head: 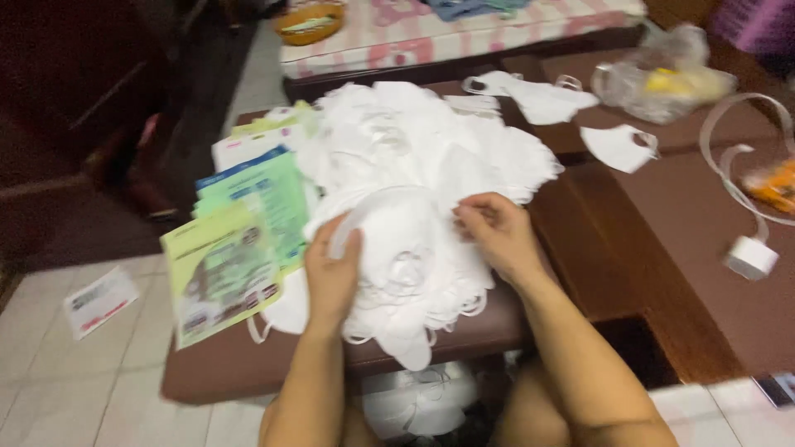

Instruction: Folding and stacking white face masks from a large pile on a table.

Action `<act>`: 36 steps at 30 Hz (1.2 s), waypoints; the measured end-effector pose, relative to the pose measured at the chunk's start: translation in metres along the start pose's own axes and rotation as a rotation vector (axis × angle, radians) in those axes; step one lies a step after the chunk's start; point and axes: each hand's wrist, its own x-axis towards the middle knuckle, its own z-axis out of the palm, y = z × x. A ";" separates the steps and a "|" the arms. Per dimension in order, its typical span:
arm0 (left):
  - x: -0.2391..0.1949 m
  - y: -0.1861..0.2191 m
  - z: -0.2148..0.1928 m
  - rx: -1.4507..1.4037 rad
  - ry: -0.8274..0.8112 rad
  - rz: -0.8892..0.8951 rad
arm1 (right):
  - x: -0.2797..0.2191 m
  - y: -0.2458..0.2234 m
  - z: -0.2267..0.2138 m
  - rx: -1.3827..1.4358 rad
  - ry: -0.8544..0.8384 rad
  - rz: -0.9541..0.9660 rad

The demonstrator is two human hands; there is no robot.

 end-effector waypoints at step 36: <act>-0.006 0.038 -0.009 0.097 -0.032 -0.008 | 0.056 -0.065 -0.052 -0.720 0.181 -0.485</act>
